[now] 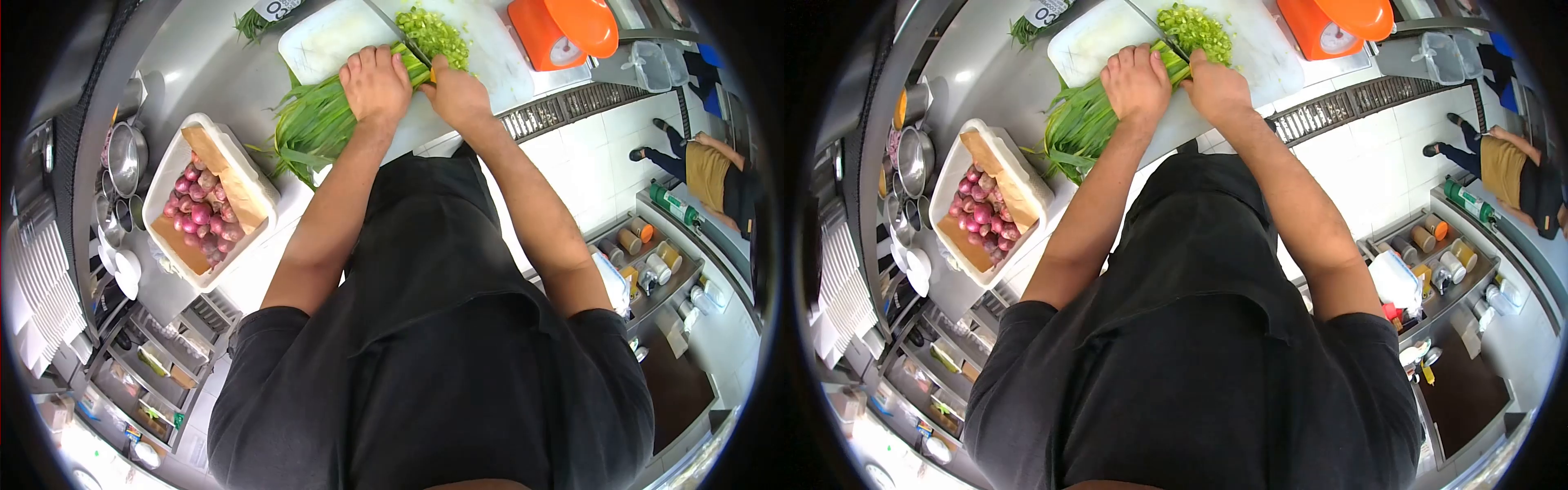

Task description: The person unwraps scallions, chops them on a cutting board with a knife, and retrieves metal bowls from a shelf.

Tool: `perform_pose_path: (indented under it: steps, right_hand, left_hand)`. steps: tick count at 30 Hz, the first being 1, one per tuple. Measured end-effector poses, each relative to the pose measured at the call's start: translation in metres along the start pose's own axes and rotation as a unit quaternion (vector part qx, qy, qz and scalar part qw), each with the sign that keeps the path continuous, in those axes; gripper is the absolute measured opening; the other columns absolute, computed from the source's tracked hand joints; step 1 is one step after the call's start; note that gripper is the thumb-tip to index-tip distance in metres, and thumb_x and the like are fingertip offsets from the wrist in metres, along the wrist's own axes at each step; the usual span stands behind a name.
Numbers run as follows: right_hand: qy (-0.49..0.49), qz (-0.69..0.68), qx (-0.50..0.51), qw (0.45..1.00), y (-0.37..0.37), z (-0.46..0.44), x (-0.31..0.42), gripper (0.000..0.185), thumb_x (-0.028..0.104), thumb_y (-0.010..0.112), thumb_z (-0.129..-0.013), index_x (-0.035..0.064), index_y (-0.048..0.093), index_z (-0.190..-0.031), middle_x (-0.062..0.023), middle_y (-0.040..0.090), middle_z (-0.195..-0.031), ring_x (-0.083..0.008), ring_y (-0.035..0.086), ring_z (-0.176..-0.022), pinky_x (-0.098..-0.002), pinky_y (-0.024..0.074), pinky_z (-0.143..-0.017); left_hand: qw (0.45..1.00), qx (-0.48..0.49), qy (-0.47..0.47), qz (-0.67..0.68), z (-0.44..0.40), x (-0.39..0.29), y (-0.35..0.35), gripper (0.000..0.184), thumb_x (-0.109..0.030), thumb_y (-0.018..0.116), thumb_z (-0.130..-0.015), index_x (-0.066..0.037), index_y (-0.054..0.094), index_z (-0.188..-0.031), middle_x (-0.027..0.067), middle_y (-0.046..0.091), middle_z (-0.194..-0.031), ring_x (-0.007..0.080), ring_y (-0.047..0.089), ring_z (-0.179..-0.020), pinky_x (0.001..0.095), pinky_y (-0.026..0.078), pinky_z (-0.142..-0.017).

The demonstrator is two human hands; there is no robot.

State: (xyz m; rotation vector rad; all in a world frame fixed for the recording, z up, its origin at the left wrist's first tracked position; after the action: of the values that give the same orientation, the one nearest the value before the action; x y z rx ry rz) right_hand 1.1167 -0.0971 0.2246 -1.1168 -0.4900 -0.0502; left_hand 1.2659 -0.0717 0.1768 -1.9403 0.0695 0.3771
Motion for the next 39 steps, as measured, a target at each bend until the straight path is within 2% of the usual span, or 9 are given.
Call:
perform_pose_path:
  steps: [8, 11, 16, 20, 23, 27, 30, 35, 39]
  right_hand:
    - [-0.005, 0.021, 0.019, 1.0, -0.049, 0.064, 0.008, 0.033, 0.032, 0.063, -0.103, 0.0028, 0.05, -0.113, -0.0255, 0.072, -0.086, -0.0464, 0.071, -0.085, -0.0585, 0.0538, -0.073]
    - [-0.033, 0.06, 0.046, 0.997, -0.052, 0.08, 0.005, 0.026, 0.025, 0.06, -0.104, 0.0006, 0.051, -0.109, -0.0243, 0.073, -0.085, -0.0441, 0.073, -0.08, -0.0526, 0.0581, -0.069]
    - [-0.01, 0.072, 0.065, 0.995, -0.055, 0.09, 0.006, 0.024, 0.023, 0.059, -0.104, 0.0006, 0.05, -0.108, -0.0239, 0.073, -0.085, -0.044, 0.073, -0.082, -0.0523, 0.058, -0.069]
    - [-0.011, 0.041, 0.051, 0.998, -0.024, 0.068, -0.007, 0.025, 0.024, 0.06, -0.104, 0.0016, 0.05, -0.111, -0.0245, 0.073, -0.085, -0.0449, 0.073, -0.082, -0.0544, 0.0571, -0.071]
    - [-0.05, 0.008, 0.015, 0.999, -0.001, 0.019, -0.011, 0.032, 0.029, 0.06, -0.104, 0.0009, 0.048, -0.114, -0.0263, 0.072, -0.084, -0.048, 0.071, -0.082, -0.0592, 0.0542, -0.071]
    - [-0.047, 0.025, 0.037, 0.998, -0.037, 0.026, -0.004, 0.027, 0.025, 0.06, -0.104, 0.0017, 0.049, -0.114, -0.0255, 0.073, -0.087, -0.0463, 0.072, -0.085, -0.0578, 0.0556, -0.075]
    - [-0.011, 0.03, 0.091, 0.995, -0.056, 0.074, 0.001, 0.027, 0.024, 0.061, -0.104, 0.0016, 0.049, -0.114, -0.0253, 0.073, -0.086, -0.0468, 0.072, -0.085, -0.058, 0.0557, -0.075]
    - [-0.04, 0.0, 0.039, 0.998, -0.001, 0.029, -0.013, 0.031, 0.028, 0.06, -0.104, 0.0017, 0.048, -0.115, -0.0267, 0.071, -0.082, -0.0493, 0.07, -0.082, -0.0603, 0.0531, -0.072]
    - [-0.08, -0.005, 0.02, 0.997, -0.032, 0.027, -0.001, 0.032, 0.029, 0.06, -0.104, 0.001, 0.05, -0.116, -0.0274, 0.071, -0.083, -0.0496, 0.07, -0.082, -0.0604, 0.0535, -0.073]
  left_hand:
    - [0.999, -0.038, 0.015, 0.012, 0.005, 0.004, 0.005, 0.025, -0.027, 0.061, -0.099, -0.01, 0.071, -0.115, 0.0092, 0.066, -0.112, 0.0318, 0.059, -0.11, 0.0492, 0.044, -0.099]
    - [0.999, -0.03, 0.012, 0.033, 0.003, 0.002, -0.001, 0.025, -0.027, 0.064, -0.097, -0.013, 0.07, -0.117, 0.0089, 0.066, -0.111, 0.0317, 0.061, -0.108, 0.0485, 0.044, -0.098]
    - [0.999, -0.029, 0.033, 0.027, 0.004, 0.002, -0.004, 0.023, -0.024, 0.067, -0.094, -0.016, 0.069, -0.116, 0.0073, 0.066, -0.112, 0.0306, 0.062, -0.105, 0.0474, 0.045, -0.094]
    - [0.999, -0.018, 0.041, 0.025, 0.0, 0.003, -0.001, 0.022, -0.023, 0.067, -0.093, -0.017, 0.069, -0.114, 0.006, 0.067, -0.112, 0.0293, 0.062, -0.105, 0.0464, 0.044, -0.093]
    - [0.998, -0.017, 0.042, 0.034, 0.0, 0.004, 0.0, 0.021, -0.022, 0.067, -0.093, -0.017, 0.069, -0.113, 0.0061, 0.067, -0.111, 0.029, 0.062, -0.106, 0.0459, 0.044, -0.093]
    - [0.999, -0.013, 0.04, 0.032, -0.007, 0.002, -0.004, 0.021, -0.02, 0.065, -0.093, -0.015, 0.068, -0.113, 0.0066, 0.067, -0.11, 0.0293, 0.062, -0.105, 0.0457, 0.044, -0.093]
    - [0.999, -0.001, 0.03, 0.029, -0.001, 0.001, -0.004, 0.021, -0.019, 0.065, -0.093, -0.014, 0.067, -0.113, 0.0071, 0.067, -0.11, 0.0295, 0.062, -0.105, 0.0457, 0.044, -0.094]
    - [0.999, 0.0, 0.037, 0.038, -0.001, 0.003, -0.001, 0.022, -0.017, 0.065, -0.091, -0.013, 0.065, -0.113, 0.0076, 0.067, -0.11, 0.0297, 0.062, -0.105, 0.0453, 0.044, -0.094]
    - [0.998, -0.008, 0.035, 0.044, -0.004, 0.004, 0.001, 0.024, -0.017, 0.066, -0.089, -0.012, 0.064, -0.112, 0.0086, 0.066, -0.112, 0.03, 0.06, -0.106, 0.0455, 0.043, -0.095]
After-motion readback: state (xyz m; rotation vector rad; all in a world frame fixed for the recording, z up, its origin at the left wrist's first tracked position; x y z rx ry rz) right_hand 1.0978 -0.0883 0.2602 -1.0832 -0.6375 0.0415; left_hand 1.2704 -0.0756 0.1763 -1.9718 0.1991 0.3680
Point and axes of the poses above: each hand's wrist, its own z-axis away from the middle knuckle, its own y-axis out of the palm, x = y × z, the point moved 1 cm from there along -z, towards the middle knuckle
